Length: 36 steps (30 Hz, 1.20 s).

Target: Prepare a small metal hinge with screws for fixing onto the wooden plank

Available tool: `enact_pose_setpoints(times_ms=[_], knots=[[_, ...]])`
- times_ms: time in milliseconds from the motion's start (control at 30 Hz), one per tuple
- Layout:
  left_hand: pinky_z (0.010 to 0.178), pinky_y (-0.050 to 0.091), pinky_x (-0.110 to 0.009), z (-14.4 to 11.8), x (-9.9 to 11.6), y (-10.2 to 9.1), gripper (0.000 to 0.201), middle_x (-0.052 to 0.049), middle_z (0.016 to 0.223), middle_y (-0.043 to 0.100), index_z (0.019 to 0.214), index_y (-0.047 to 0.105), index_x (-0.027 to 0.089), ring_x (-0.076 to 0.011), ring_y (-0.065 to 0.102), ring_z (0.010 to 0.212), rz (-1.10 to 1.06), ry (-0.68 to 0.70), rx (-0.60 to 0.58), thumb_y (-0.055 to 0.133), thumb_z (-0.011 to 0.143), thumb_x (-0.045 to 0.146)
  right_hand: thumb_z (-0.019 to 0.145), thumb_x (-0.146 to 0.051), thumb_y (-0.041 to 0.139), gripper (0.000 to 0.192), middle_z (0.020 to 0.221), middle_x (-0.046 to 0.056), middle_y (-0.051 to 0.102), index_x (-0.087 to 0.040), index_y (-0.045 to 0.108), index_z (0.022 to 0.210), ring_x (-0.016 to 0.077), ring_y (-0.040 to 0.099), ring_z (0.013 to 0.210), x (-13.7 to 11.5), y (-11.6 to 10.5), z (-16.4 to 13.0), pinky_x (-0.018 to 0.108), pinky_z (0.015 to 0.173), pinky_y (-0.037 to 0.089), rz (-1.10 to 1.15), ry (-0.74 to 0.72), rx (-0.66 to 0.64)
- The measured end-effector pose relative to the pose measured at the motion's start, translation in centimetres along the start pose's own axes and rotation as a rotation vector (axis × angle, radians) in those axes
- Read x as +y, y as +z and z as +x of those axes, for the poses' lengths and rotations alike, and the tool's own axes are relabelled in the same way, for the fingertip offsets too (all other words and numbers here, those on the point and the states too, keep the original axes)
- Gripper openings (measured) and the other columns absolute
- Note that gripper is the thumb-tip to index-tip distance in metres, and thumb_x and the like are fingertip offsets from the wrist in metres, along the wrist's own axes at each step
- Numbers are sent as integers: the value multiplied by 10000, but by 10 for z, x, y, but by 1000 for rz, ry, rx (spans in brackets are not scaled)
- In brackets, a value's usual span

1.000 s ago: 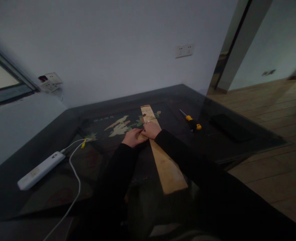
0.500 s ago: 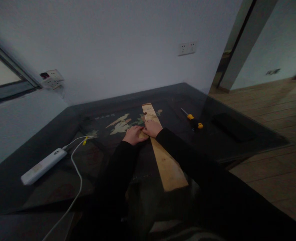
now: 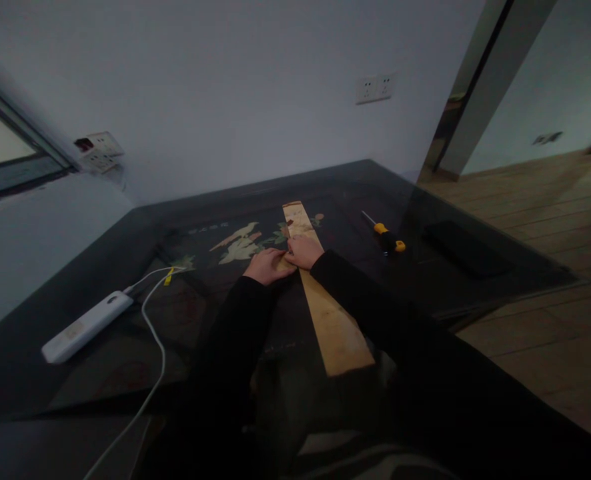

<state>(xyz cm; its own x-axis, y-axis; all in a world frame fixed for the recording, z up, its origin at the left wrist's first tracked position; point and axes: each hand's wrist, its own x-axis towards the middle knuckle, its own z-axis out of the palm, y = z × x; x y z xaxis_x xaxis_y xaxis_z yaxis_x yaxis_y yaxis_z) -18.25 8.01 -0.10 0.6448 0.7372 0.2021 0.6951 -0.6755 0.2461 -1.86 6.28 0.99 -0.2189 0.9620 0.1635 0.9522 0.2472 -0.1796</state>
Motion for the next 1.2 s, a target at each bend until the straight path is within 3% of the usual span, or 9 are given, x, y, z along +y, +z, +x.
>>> enact_pose_setpoints(times_ms=[133, 300, 600, 767, 1200], knots=[[893, 476, -384, 1, -2, 0, 563, -119, 1068, 658, 1135, 636, 155, -276, 611, 1005, -26, 23, -7, 647, 720, 536, 856, -374, 441, 363, 1122, 165, 630, -109, 634, 1011, 256, 556, 1078, 0, -1, 0, 326, 874, 403, 11, 1, -9], [967, 420, -415, 0, -6, 4, 628, -114, 1196, 608, 1217, 579, 198, -295, 549, 1120, 34, 27, 53, 712, 675, 486, 849, -318, 453, 326, 1116, 159, 639, -111, 640, 1017, 238, 578, 1044, 0, -4, -1, 291, 823, 412, 27, 12, -18], [995, 378, -435, -2, -3, 1, 629, -113, 1247, 586, 1216, 582, 213, -304, 510, 1177, 68, 22, 68, 737, 656, 453, 877, -415, 420, 417, 1055, 172, 664, -106, 700, 909, 239, 600, 997, 4, -6, 2, 280, 780, 403, 41, -11, -52], [1003, 364, -449, -2, -3, 1, 641, -119, 1260, 583, 1226, 581, 206, -314, 505, 1185, 79, 15, 78, 741, 655, 451, 857, -402, 454, 378, 1027, 136, 685, -134, 720, 889, 209, 612, 955, 5, -6, 2, 255, 733, 397, 76, 3, -48], [967, 410, -426, -2, -2, 3, 627, -117, 1219, 593, 1212, 580, 198, -297, 540, 1131, 15, 9, 61, 716, 677, 494, 815, -429, 512, 351, 742, 42, 690, -150, 725, 804, 101, 550, 634, 14, -1, 6, 213, 533, 300, 257, 59, -72]])
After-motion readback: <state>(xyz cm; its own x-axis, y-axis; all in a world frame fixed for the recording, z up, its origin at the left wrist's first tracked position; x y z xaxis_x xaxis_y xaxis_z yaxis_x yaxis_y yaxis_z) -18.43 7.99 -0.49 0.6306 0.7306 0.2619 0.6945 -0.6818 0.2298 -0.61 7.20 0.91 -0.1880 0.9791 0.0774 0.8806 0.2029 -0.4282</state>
